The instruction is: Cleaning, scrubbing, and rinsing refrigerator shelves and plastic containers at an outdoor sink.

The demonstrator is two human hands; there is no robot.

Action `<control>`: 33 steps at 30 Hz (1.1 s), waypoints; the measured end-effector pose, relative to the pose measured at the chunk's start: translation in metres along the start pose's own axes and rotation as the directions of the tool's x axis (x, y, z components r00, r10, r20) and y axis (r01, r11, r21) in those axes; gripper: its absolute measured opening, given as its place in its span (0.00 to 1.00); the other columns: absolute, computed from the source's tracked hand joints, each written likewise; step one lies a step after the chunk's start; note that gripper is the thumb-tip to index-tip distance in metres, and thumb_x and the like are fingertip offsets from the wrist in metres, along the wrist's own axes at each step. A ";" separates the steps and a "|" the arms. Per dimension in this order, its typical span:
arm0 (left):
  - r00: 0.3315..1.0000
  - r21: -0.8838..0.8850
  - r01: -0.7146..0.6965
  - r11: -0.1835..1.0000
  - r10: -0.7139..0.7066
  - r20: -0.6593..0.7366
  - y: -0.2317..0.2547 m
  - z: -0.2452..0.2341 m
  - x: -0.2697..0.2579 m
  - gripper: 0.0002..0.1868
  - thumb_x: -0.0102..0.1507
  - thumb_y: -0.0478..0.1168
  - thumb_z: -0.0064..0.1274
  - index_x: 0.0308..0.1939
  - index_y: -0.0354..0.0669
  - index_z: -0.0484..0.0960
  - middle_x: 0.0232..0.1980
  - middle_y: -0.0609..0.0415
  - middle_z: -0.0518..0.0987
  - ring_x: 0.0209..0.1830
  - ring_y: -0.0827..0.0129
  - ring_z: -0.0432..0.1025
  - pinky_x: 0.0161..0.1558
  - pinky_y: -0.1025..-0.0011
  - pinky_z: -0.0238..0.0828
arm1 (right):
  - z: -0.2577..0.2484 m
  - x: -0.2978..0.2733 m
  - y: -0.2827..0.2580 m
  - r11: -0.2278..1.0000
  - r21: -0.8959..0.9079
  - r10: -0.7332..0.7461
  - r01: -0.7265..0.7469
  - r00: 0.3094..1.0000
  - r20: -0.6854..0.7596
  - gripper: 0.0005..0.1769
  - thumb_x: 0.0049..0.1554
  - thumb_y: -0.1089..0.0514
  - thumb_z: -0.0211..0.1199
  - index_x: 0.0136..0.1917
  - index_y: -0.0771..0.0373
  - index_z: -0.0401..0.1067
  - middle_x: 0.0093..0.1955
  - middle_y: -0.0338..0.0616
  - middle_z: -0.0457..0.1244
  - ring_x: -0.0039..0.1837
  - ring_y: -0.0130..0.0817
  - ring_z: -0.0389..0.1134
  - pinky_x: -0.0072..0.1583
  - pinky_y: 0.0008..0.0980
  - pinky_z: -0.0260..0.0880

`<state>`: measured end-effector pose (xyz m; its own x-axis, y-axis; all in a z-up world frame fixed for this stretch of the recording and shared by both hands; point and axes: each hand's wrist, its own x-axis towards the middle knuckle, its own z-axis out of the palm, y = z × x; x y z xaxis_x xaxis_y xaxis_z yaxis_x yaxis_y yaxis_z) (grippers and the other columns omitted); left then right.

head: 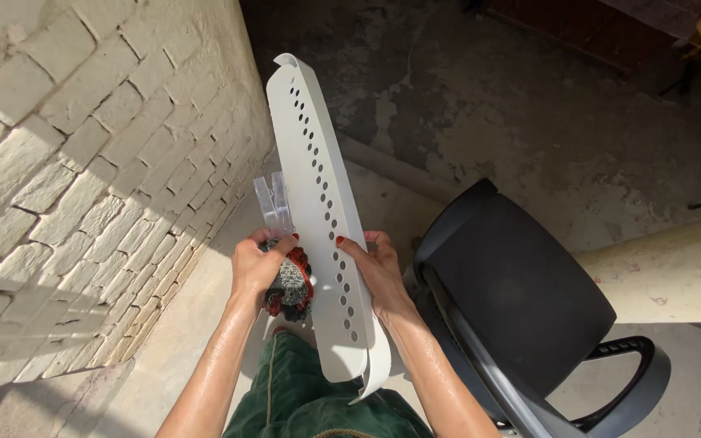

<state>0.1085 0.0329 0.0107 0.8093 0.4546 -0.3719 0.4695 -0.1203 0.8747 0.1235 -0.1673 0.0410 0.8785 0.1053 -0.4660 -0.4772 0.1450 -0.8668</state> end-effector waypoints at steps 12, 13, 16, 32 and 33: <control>0.971 0.052 -0.127 0.990 0.114 0.210 0.093 0.004 0.282 0.12 0.55 0.42 0.68 0.37 0.37 0.87 0.32 0.52 0.86 0.28 0.74 0.78 0.33 0.77 0.74 | 0.047 0.230 -0.083 0.996 0.080 0.054 -0.027 0.931 -0.361 0.31 0.49 0.51 0.73 0.57 0.61 0.59 0.41 0.52 0.70 0.39 0.35 0.73 0.38 0.35 0.76; 0.970 0.062 -0.124 0.990 0.108 0.220 0.100 0.003 0.301 0.12 0.55 0.42 0.68 0.37 0.37 0.87 0.32 0.52 0.86 0.28 0.74 0.78 0.33 0.77 0.74 | 0.049 0.242 -0.090 0.995 0.089 0.064 -0.033 0.927 -0.369 0.31 0.49 0.51 0.73 0.57 0.61 0.59 0.41 0.52 0.70 0.39 0.35 0.73 0.38 0.35 0.76; 0.952 -0.119 -0.036 0.992 0.070 0.299 0.119 0.005 0.353 0.13 0.55 0.41 0.66 0.38 0.37 0.86 0.32 0.50 0.85 0.27 0.73 0.77 0.30 0.75 0.74 | 0.052 0.274 -0.107 0.985 0.172 0.060 0.012 0.913 -0.404 0.31 0.49 0.51 0.73 0.57 0.61 0.59 0.41 0.51 0.69 0.37 0.35 0.71 0.38 0.35 0.75; 0.900 0.042 -0.029 0.999 0.008 0.436 0.266 0.179 0.559 0.17 0.54 0.44 0.66 0.42 0.39 0.87 0.36 0.52 0.86 0.32 0.74 0.79 0.36 0.75 0.77 | -0.015 0.498 -0.219 0.950 0.303 0.114 0.074 0.822 -0.558 0.28 0.48 0.52 0.74 0.54 0.60 0.62 0.41 0.52 0.71 0.37 0.35 0.73 0.39 0.37 0.76; 0.898 0.046 -0.010 0.999 -0.011 0.440 0.280 0.194 0.569 0.17 0.54 0.44 0.66 0.43 0.39 0.86 0.36 0.52 0.86 0.32 0.73 0.79 0.35 0.74 0.78 | -0.024 0.512 -0.231 0.953 0.294 0.118 0.067 0.815 -0.568 0.28 0.48 0.52 0.75 0.54 0.60 0.62 0.41 0.52 0.70 0.38 0.36 0.72 0.40 0.37 0.76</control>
<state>0.7687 0.0864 -0.0161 0.8768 0.0212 -0.4804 0.4770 -0.1651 0.8633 0.6843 -0.1700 -0.0021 0.6731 -0.4555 -0.5826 -0.4032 0.4344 -0.8054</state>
